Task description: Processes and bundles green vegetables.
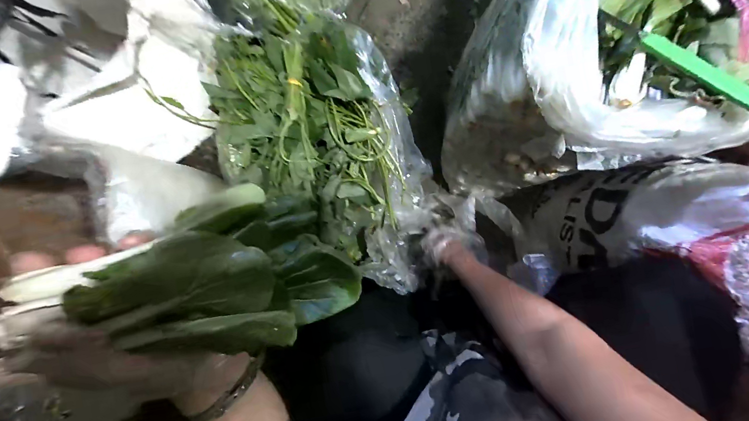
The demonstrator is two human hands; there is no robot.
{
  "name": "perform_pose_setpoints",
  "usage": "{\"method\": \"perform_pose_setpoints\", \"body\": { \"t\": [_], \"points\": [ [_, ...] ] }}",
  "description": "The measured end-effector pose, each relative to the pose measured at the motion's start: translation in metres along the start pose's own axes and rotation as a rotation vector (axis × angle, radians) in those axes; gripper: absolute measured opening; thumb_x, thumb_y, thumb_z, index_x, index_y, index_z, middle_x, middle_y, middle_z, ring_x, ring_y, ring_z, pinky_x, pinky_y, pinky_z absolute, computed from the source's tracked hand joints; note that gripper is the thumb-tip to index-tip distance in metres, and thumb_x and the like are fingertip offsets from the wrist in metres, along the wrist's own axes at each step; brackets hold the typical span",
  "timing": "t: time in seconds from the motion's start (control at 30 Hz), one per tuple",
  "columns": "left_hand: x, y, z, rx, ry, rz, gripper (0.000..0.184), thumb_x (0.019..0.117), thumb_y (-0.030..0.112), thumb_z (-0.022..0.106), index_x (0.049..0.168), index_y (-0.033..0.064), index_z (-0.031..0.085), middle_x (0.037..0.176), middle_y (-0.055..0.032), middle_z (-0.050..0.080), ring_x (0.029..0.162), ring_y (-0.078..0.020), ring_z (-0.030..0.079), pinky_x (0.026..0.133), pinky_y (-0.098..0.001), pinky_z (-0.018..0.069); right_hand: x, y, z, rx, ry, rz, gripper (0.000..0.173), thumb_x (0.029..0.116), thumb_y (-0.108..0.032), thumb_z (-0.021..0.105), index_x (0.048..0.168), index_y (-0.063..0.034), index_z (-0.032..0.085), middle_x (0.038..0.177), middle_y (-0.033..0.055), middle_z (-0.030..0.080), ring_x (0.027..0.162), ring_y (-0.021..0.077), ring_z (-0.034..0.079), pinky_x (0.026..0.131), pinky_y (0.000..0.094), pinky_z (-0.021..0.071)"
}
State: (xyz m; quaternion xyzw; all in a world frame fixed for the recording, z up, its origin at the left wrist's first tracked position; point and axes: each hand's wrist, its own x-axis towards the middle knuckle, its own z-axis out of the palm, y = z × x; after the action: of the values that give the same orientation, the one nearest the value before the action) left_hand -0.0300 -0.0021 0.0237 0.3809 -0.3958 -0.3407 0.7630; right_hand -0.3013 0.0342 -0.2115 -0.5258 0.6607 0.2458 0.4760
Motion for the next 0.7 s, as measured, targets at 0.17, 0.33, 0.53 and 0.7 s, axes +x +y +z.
{"method": "perform_pose_setpoints", "body": {
  "t": [0.17, 0.33, 0.53, 0.7],
  "points": [
    [0.006, -0.003, -0.016, -0.045, -0.027, 0.005, 0.068, 0.0856, 0.046, 0.077, 0.134, 0.0089, 0.048, 0.115, -0.0046, 0.068, 0.107, -0.02, 0.068, 0.098, -0.0406, 0.0569, -0.022, -0.003, -0.02, 0.176, 0.093, 0.033, 0.042, 0.0985, -0.023, 0.06, 0.139, -0.0104, 0.063, 0.144, 0.0212, 0.058, 0.135, 0.0395, 0.053, 0.11, 0.061, 0.0417],
    [0.004, -0.001, 0.002, -0.052, -0.138, 0.005, 0.072, 0.0876, 0.05, 0.075, 0.14, 0.0102, 0.047, 0.119, 0.0002, 0.07, 0.111, -0.0169, 0.068, 0.1, -0.0383, 0.0564, -0.101, 0.019, -0.107, 0.713, 0.223, -0.402, 0.021, 0.0969, 0.005, 0.055, 0.116, 0.0035, 0.064, 0.106, 0.0161, 0.066, 0.091, 0.02, 0.062, 0.082, 0.0397, 0.0526],
    [-0.008, 0.015, 0.032, -0.198, -0.365, -0.236, 0.076, 0.0823, 0.047, 0.08, 0.144, 0.0212, 0.045, 0.12, 0.0065, 0.071, 0.11, -0.0125, 0.069, 0.097, -0.0339, 0.058, -0.214, 0.023, -0.143, 1.045, 0.375, -0.929, 0.034, 0.0848, 0.001, 0.054, 0.115, -0.0102, 0.063, 0.088, -0.0075, 0.07, 0.074, -0.0024, 0.064, 0.066, 0.0164, 0.0556],
    [-0.03, 0.025, 0.058, -0.158, -0.371, -0.23, 0.092, 0.0765, 0.055, 0.083, 0.147, 0.0098, 0.046, 0.115, -0.0055, 0.073, 0.101, -0.0206, 0.073, 0.09, -0.0387, 0.0619, -0.299, -0.011, -0.147, 0.742, 1.004, -1.108, 0.022, 0.0961, -0.005, 0.056, 0.113, -0.0039, 0.07, 0.112, -0.0049, 0.073, 0.101, -0.0022, 0.067, 0.089, 0.0188, 0.0566]
  ]
}}
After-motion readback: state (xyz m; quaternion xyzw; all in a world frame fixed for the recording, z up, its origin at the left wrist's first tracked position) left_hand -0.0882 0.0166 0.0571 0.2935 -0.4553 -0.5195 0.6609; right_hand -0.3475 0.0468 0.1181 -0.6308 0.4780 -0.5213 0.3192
